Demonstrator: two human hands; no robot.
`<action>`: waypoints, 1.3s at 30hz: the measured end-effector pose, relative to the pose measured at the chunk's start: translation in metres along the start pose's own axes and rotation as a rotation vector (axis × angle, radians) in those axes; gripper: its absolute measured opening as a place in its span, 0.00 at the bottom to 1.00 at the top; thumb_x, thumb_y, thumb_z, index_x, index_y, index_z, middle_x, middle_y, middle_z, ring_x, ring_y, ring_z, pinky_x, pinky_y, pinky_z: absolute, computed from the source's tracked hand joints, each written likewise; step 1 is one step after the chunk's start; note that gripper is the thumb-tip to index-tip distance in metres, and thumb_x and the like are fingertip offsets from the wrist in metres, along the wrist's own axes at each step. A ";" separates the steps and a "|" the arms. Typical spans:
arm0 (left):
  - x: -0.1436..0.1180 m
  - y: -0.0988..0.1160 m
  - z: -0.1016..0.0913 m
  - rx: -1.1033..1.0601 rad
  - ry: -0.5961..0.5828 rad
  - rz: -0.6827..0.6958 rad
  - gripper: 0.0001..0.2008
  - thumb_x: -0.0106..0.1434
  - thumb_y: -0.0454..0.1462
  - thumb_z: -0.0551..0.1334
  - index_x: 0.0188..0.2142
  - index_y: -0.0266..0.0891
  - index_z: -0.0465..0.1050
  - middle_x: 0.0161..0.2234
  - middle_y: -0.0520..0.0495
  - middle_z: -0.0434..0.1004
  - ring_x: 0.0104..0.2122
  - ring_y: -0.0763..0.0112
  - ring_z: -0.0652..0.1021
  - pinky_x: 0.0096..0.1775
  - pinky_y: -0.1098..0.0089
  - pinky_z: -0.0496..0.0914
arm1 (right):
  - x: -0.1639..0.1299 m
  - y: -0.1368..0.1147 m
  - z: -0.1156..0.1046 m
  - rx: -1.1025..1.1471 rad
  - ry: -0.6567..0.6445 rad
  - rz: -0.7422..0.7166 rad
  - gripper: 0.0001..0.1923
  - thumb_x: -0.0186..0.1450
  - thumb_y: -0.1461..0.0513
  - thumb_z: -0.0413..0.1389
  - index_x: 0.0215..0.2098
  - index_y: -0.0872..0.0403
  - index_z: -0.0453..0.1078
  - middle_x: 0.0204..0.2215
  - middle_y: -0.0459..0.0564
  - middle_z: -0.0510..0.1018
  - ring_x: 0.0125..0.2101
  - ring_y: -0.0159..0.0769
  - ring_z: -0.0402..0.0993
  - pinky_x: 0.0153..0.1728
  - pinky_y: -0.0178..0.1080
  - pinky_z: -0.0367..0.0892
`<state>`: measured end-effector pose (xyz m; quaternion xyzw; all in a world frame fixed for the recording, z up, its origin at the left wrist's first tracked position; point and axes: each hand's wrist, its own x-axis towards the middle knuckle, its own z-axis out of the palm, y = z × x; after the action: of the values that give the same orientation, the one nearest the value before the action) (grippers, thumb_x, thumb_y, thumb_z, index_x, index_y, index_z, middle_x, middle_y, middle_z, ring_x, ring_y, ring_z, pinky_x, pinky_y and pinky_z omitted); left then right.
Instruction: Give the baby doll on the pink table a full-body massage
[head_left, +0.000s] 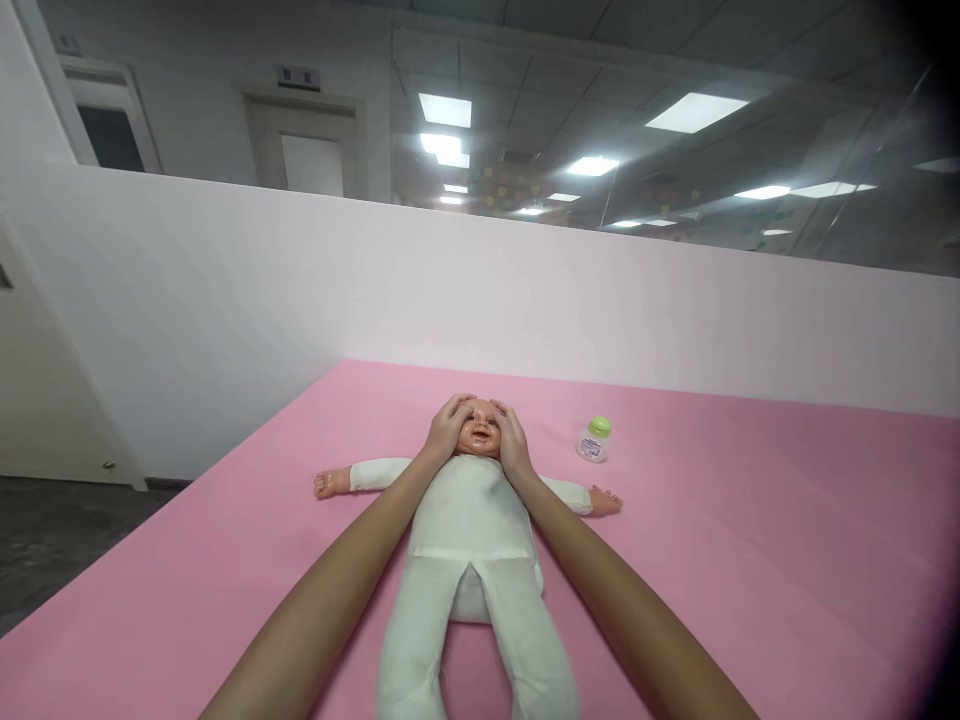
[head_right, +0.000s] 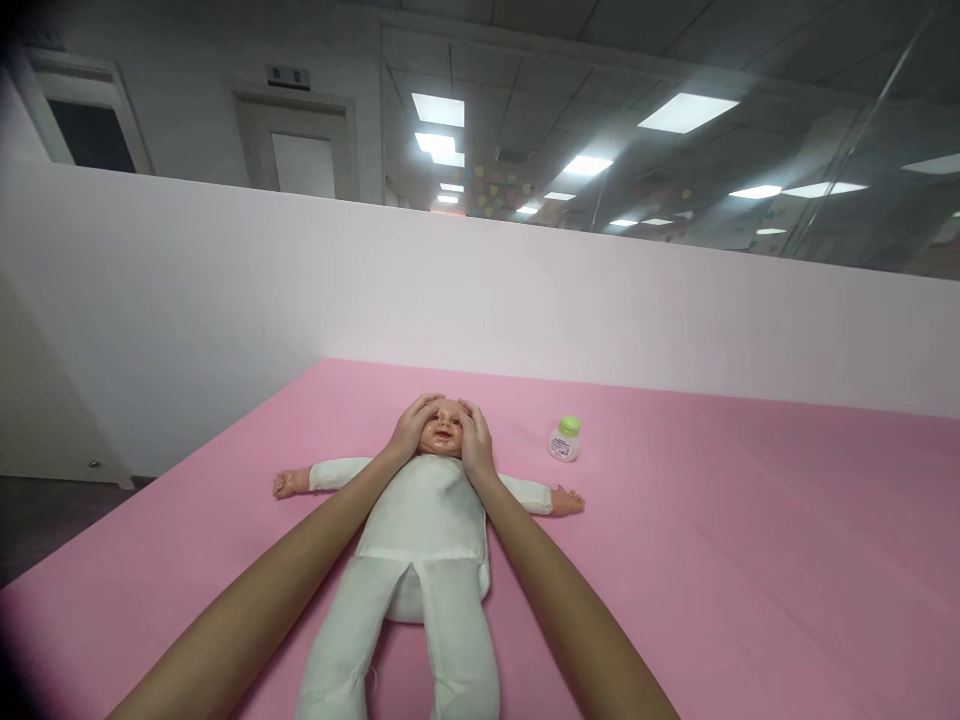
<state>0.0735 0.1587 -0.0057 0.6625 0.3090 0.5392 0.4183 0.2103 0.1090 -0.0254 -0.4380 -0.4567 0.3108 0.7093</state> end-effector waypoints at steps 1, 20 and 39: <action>0.000 0.000 0.000 0.002 0.000 -0.002 0.18 0.62 0.41 0.57 0.48 0.40 0.76 0.49 0.45 0.80 0.51 0.58 0.77 0.54 0.63 0.70 | 0.000 0.000 0.000 -0.001 -0.001 0.001 0.21 0.63 0.52 0.55 0.52 0.49 0.75 0.56 0.48 0.78 0.59 0.44 0.70 0.61 0.43 0.64; 0.000 0.000 0.000 0.001 -0.002 0.022 0.17 0.63 0.41 0.56 0.47 0.40 0.76 0.50 0.45 0.79 0.53 0.59 0.77 0.56 0.64 0.69 | 0.000 0.000 -0.001 0.001 -0.006 0.006 0.22 0.63 0.53 0.54 0.52 0.49 0.74 0.56 0.48 0.77 0.59 0.43 0.70 0.61 0.43 0.64; -0.002 0.003 0.001 -0.025 -0.015 0.018 0.17 0.64 0.42 0.57 0.48 0.40 0.76 0.50 0.45 0.79 0.53 0.59 0.77 0.56 0.64 0.69 | -0.001 -0.002 -0.002 0.006 -0.034 -0.001 0.21 0.64 0.53 0.55 0.53 0.49 0.74 0.57 0.48 0.77 0.59 0.43 0.71 0.60 0.43 0.65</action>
<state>0.0741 0.1549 -0.0040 0.6640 0.2930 0.5418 0.4239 0.2119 0.1060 -0.0241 -0.4301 -0.4680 0.3191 0.7029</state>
